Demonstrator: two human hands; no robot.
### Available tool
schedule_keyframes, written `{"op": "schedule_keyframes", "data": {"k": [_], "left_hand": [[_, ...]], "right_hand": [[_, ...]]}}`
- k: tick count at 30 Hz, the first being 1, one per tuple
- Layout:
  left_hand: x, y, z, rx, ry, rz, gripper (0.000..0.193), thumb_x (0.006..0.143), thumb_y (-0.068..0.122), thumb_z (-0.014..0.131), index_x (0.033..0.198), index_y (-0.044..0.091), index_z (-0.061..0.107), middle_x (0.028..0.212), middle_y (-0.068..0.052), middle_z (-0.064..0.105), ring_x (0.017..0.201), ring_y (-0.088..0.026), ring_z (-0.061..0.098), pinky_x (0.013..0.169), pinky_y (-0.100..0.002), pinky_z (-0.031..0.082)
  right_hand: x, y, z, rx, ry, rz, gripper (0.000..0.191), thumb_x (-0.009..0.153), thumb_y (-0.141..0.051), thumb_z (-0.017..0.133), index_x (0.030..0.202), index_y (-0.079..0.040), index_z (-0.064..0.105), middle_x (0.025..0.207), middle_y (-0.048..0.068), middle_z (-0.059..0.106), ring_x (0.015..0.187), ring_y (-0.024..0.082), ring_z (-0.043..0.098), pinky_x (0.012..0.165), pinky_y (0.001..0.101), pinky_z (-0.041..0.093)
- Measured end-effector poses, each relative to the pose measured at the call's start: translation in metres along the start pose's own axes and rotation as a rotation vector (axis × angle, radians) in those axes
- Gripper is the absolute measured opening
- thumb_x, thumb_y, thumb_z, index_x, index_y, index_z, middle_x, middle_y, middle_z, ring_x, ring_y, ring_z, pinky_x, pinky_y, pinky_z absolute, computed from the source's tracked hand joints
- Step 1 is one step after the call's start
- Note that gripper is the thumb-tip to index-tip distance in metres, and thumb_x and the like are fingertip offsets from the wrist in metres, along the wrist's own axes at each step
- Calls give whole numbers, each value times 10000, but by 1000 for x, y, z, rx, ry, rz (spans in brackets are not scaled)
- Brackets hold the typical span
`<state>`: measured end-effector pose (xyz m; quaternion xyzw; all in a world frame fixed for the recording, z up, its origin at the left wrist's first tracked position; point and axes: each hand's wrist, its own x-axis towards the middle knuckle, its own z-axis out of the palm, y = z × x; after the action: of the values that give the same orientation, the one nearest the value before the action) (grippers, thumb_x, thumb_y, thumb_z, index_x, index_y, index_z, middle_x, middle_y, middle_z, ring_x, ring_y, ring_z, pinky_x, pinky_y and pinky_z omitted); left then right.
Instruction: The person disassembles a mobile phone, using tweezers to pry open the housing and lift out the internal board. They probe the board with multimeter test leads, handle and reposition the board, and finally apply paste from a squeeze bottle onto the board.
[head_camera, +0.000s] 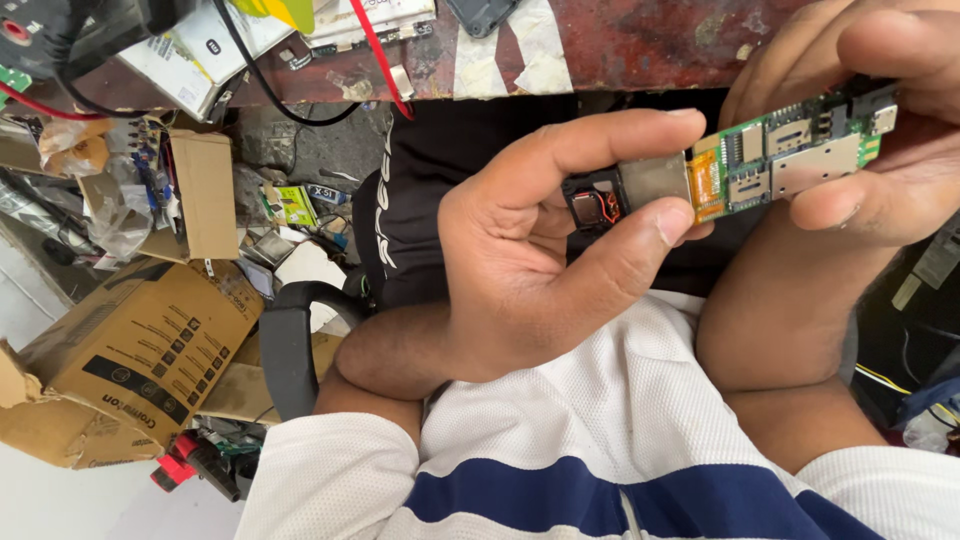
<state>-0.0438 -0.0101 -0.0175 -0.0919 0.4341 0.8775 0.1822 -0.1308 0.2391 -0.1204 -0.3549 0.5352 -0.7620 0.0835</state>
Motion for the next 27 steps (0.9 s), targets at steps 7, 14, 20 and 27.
{"op": "schedule_keyframes", "data": {"k": [7, 14, 20, 27], "left_hand": [[3, 4, 0, 58, -11, -2, 274, 1133, -85, 669, 1389, -104, 573, 1177, -164, 709, 1030, -118, 672, 990, -262, 566], [4, 2, -1, 27, -33, 18, 259, 1153, -84, 667, 1394, -93, 573, 1175, -150, 680, 1043, -120, 676, 1000, -266, 576], [4, 1, -1, 12, -12, -4, 269, 1131, -84, 669, 1383, -98, 576, 1182, -164, 706, 1030, -127, 680, 992, -272, 575], [10, 2, 5, 47, 19, 21, 308, 1065, -80, 705, 1340, -70, 567, 1211, -125, 693, 1052, -88, 646, 974, -227, 530]], "right_hand": [[6, 0, -9, -3, -107, -11, 811, 829, -222, 761, 1550, -118, 405, 814, 99, 624, 753, 232, 681, 631, 417, 624], [6, -1, -12, -25, -121, -14, 823, 818, -217, 765, 1551, -124, 403, 831, 113, 631, 771, 234, 700, 644, 419, 628], [-4, 3, -13, -16, -77, 2, 841, 787, -228, 781, 1543, -135, 425, 826, 104, 626, 777, 248, 661, 631, 415, 626], [-23, 4, -2, -10, 120, 63, 874, 775, -307, 782, 1562, -154, 434, 846, 125, 576, 687, 253, 612, 564, 404, 583]]}}
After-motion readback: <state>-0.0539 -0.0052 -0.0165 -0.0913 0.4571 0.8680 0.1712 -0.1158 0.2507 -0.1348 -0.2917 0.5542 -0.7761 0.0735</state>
